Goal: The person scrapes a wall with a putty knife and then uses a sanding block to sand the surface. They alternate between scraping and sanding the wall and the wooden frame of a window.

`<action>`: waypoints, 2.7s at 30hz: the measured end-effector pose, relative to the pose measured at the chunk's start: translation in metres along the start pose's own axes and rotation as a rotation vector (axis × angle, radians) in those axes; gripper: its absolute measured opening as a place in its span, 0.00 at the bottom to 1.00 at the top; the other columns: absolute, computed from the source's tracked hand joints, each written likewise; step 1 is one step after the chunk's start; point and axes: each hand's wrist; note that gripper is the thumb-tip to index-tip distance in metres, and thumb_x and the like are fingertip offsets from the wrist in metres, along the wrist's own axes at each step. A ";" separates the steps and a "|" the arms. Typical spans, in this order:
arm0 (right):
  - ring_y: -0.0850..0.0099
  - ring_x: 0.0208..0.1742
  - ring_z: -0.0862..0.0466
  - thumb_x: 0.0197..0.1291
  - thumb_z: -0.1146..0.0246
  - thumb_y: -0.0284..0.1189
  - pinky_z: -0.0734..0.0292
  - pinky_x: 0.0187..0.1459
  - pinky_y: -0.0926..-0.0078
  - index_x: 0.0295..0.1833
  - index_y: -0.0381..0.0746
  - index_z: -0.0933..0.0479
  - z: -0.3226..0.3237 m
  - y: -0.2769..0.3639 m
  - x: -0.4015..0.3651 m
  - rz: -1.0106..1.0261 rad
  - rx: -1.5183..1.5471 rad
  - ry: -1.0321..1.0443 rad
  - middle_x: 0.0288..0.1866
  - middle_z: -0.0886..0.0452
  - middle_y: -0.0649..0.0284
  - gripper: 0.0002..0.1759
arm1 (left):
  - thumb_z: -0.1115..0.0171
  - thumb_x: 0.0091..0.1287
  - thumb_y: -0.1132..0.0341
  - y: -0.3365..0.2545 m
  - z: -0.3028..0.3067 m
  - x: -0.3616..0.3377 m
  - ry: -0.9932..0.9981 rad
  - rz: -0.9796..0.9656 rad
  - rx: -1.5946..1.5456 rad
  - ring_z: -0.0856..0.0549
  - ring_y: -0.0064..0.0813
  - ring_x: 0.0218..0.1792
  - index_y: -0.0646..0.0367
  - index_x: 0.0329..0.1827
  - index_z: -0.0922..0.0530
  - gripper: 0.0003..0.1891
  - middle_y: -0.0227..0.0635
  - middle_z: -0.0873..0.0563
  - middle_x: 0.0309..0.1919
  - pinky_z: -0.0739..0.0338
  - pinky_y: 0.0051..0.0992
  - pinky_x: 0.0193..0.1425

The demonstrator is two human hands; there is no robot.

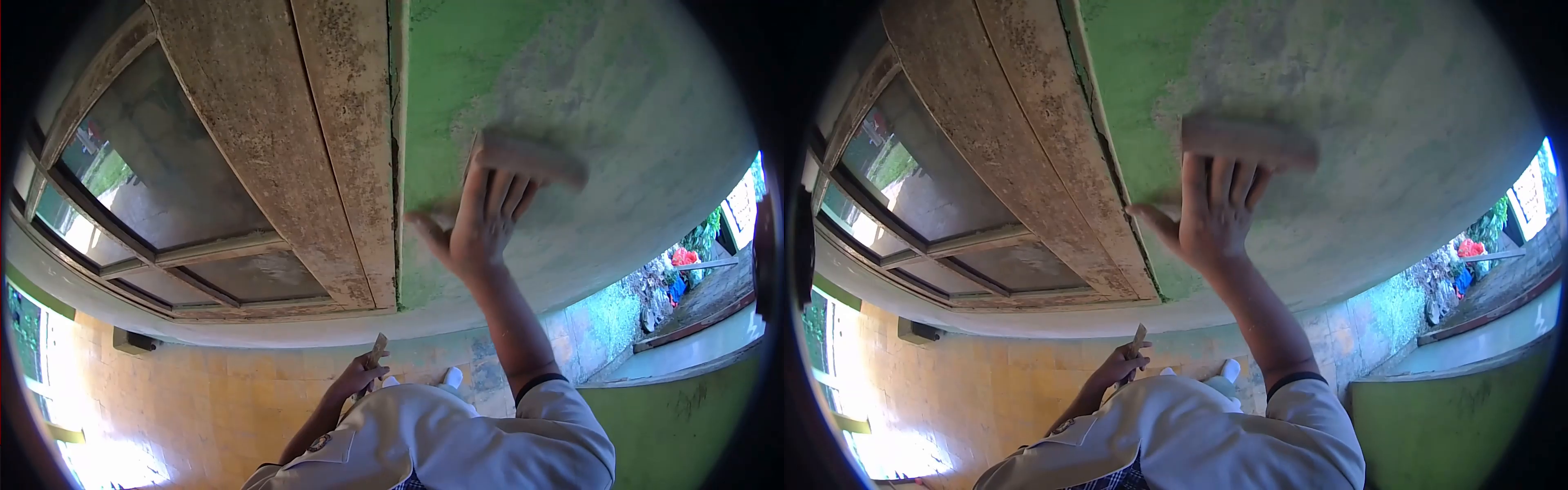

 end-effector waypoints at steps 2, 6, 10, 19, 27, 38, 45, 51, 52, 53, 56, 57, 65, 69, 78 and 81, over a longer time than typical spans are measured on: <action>0.39 0.76 0.58 0.53 0.46 0.67 0.63 0.67 0.34 0.73 0.33 0.47 -0.003 0.003 -0.023 0.022 0.003 0.038 0.75 0.56 0.36 0.56 | 0.35 0.62 0.66 0.002 0.002 0.001 0.001 0.002 0.006 0.28 0.15 0.11 0.60 0.62 0.30 0.25 0.29 0.21 0.22 0.33 0.18 0.15; 0.38 0.73 0.51 0.53 0.43 0.64 0.59 0.66 0.33 0.71 0.33 0.42 -0.001 0.000 -0.038 0.047 0.021 0.064 0.73 0.50 0.37 0.53 | 0.35 0.62 0.66 -0.005 0.001 0.001 0.009 0.021 0.033 0.28 0.15 0.11 0.61 0.62 0.30 0.25 0.29 0.22 0.22 0.33 0.18 0.15; 0.40 0.64 0.39 0.53 0.40 0.58 0.49 0.62 0.36 0.65 0.34 0.35 0.006 0.016 -0.073 -0.005 0.103 0.259 0.62 0.38 0.43 0.44 | 0.34 0.62 0.66 -0.013 0.003 0.011 0.019 -0.033 0.041 0.28 0.15 0.11 0.62 0.62 0.30 0.26 0.28 0.22 0.23 0.33 0.17 0.15; 0.53 0.58 0.30 0.55 0.36 0.45 0.37 0.60 0.48 0.57 0.45 0.26 -0.014 0.047 -0.237 -0.046 0.330 0.635 0.56 0.31 0.57 0.26 | 0.34 0.62 0.64 -0.018 0.000 0.014 0.009 0.034 0.105 0.28 0.16 0.11 0.60 0.62 0.30 0.26 0.29 0.23 0.22 0.33 0.19 0.15; 0.47 0.57 0.31 0.53 0.33 0.45 0.39 0.60 0.44 0.59 0.37 0.32 -0.013 -0.023 -0.263 -0.282 0.232 0.539 0.51 0.29 0.50 0.33 | 0.34 0.62 0.65 -0.010 0.012 0.010 0.002 0.030 0.058 0.28 0.16 0.11 0.61 0.63 0.30 0.26 0.28 0.23 0.22 0.34 0.18 0.15; 0.48 0.78 0.66 0.62 0.47 0.56 0.66 0.73 0.50 0.75 0.28 0.63 -0.017 -0.098 -0.251 -0.623 0.338 -0.031 0.78 0.66 0.41 0.54 | 0.35 0.63 0.65 -0.002 0.019 0.000 -0.022 0.012 0.094 0.28 0.16 0.12 0.62 0.61 0.29 0.24 0.27 0.25 0.22 0.33 0.18 0.16; 0.45 0.66 0.37 0.49 0.36 0.60 0.50 0.65 0.38 0.63 0.35 0.33 -0.010 0.025 -0.217 -0.076 0.423 0.527 0.61 0.32 0.47 0.46 | 0.35 0.63 0.65 -0.005 0.018 0.006 -0.022 0.016 0.040 0.29 0.16 0.12 0.62 0.61 0.28 0.24 0.26 0.26 0.21 0.33 0.18 0.16; 0.39 0.66 0.40 0.53 0.41 0.61 0.55 0.65 0.33 0.63 0.33 0.34 -0.005 -0.015 -0.068 0.122 0.027 0.202 0.64 0.36 0.45 0.46 | 0.35 0.62 0.67 -0.004 0.024 0.003 -0.046 -0.037 -0.116 0.28 0.15 0.15 0.63 0.61 0.29 0.24 0.26 0.26 0.22 0.31 0.18 0.18; 0.40 0.67 0.41 0.53 0.42 0.61 0.55 0.66 0.35 0.65 0.35 0.34 0.008 -0.023 -0.029 0.078 0.031 0.164 0.65 0.36 0.47 0.45 | 0.35 0.62 0.67 -0.002 0.025 0.001 -0.038 -0.046 -0.115 0.28 0.15 0.15 0.63 0.61 0.29 0.24 0.26 0.26 0.22 0.31 0.18 0.18; 0.42 0.69 0.41 0.54 0.42 0.61 0.55 0.67 0.36 0.66 0.37 0.34 0.020 -0.032 0.011 0.033 0.033 0.127 0.66 0.36 0.49 0.45 | 0.36 0.63 0.67 0.002 0.026 0.000 -0.047 -0.039 -0.126 0.28 0.15 0.15 0.63 0.61 0.29 0.24 0.26 0.27 0.22 0.31 0.18 0.18; 0.41 0.72 0.44 0.56 0.45 0.61 0.56 0.69 0.39 0.70 0.34 0.40 0.044 -0.059 0.091 -0.016 0.050 -0.108 0.71 0.40 0.45 0.48 | 0.36 0.63 0.68 0.006 0.024 -0.005 -0.049 0.013 -0.130 0.28 0.15 0.15 0.64 0.61 0.29 0.24 0.27 0.26 0.22 0.30 0.19 0.19; 0.41 0.73 0.46 0.56 0.45 0.61 0.56 0.69 0.40 0.71 0.33 0.42 0.048 -0.063 0.102 -0.015 0.051 -0.139 0.72 0.42 0.44 0.50 | 0.36 0.63 0.68 0.013 0.025 -0.004 -0.048 0.006 -0.139 0.27 0.15 0.15 0.64 0.61 0.28 0.24 0.27 0.25 0.22 0.30 0.19 0.19; 0.47 0.63 0.36 0.52 0.41 0.62 0.50 0.66 0.37 0.65 0.40 0.34 0.018 -0.031 -0.062 0.182 0.110 0.397 0.60 0.32 0.51 0.45 | 0.44 0.67 0.65 -0.004 0.009 -0.005 -0.052 0.027 -0.104 0.27 0.17 0.14 0.63 0.60 0.27 0.20 0.30 0.23 0.22 0.33 0.19 0.16; 0.58 0.76 0.48 0.63 0.52 0.59 0.61 0.73 0.44 0.74 0.57 0.45 0.010 -0.087 -0.072 0.689 -0.061 0.394 0.76 0.46 0.69 0.37 | 0.44 0.67 0.65 -0.009 0.014 0.012 -0.008 0.028 -0.046 0.28 0.17 0.14 0.63 0.60 0.27 0.20 0.29 0.24 0.21 0.34 0.19 0.16; 0.47 0.77 0.53 0.48 0.37 0.61 0.58 0.70 0.43 0.74 0.39 0.46 0.107 -0.208 0.195 0.230 0.017 -0.214 0.77 0.51 0.51 0.55 | 0.43 0.66 0.64 -0.011 0.002 0.054 0.073 0.016 0.068 0.31 0.16 0.13 0.63 0.60 0.27 0.20 0.26 0.26 0.19 0.37 0.20 0.16; 0.50 0.77 0.53 0.51 0.38 0.61 0.59 0.72 0.46 0.74 0.40 0.46 0.098 -0.156 0.135 0.302 0.179 0.055 0.77 0.49 0.52 0.53 | 0.43 0.66 0.64 -0.003 -0.020 0.072 0.104 0.001 0.069 0.32 0.16 0.13 0.63 0.61 0.27 0.21 0.25 0.27 0.19 0.38 0.20 0.16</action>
Point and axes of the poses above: each hand's wrist, its own x-axis towards the middle knuckle, its own z-axis out of the back of the hand, y = z × x
